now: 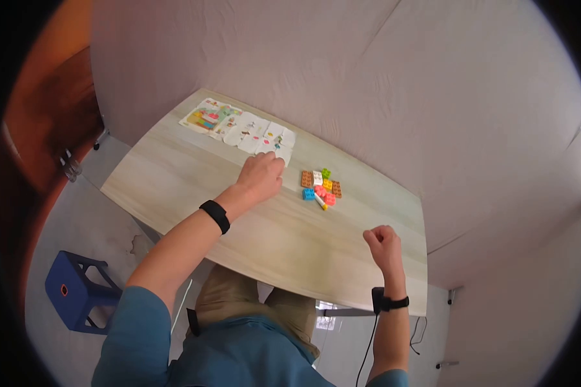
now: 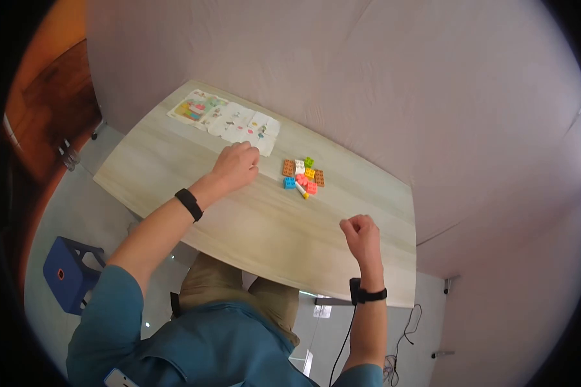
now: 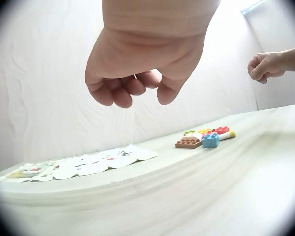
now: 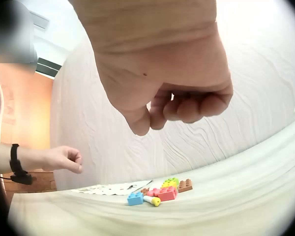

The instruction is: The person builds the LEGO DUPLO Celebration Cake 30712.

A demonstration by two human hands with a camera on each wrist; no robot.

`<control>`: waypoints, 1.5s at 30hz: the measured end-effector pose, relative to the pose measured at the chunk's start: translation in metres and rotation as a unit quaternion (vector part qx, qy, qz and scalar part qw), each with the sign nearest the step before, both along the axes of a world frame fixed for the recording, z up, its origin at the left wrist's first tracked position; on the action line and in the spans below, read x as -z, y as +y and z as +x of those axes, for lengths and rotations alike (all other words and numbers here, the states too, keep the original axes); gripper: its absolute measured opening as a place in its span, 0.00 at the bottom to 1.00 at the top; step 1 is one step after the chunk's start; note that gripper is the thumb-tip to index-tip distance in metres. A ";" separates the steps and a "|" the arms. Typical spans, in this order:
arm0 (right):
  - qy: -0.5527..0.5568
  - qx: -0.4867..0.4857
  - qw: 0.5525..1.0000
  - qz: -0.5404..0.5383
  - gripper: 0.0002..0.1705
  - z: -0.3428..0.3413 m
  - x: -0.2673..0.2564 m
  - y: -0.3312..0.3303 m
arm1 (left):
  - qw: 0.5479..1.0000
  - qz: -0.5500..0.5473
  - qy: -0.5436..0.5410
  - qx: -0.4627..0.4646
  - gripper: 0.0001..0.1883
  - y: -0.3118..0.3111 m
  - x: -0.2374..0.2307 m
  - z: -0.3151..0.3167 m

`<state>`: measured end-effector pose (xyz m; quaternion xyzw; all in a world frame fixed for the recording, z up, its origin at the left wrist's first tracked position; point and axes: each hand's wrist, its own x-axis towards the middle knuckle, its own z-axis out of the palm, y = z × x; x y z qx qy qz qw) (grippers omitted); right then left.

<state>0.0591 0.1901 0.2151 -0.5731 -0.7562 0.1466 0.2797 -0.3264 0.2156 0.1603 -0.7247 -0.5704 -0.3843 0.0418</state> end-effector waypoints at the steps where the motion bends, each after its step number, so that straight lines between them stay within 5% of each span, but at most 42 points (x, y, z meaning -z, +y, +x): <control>1: -0.020 0.019 0.999 0.038 0.20 -0.007 -0.001 0.024 | 0.999 -0.007 0.010 -0.047 0.04 0.010 -0.004 -0.009; 8: -0.103 0.074 0.991 0.040 0.24 -0.036 0.026 0.111 | 0.978 -0.124 0.058 -0.157 0.07 0.057 0.012 -0.019; 45: -0.093 0.059 0.994 -0.009 0.24 -0.028 0.054 0.169 | 0.981 -0.143 0.000 -0.131 0.08 0.104 0.030 0.006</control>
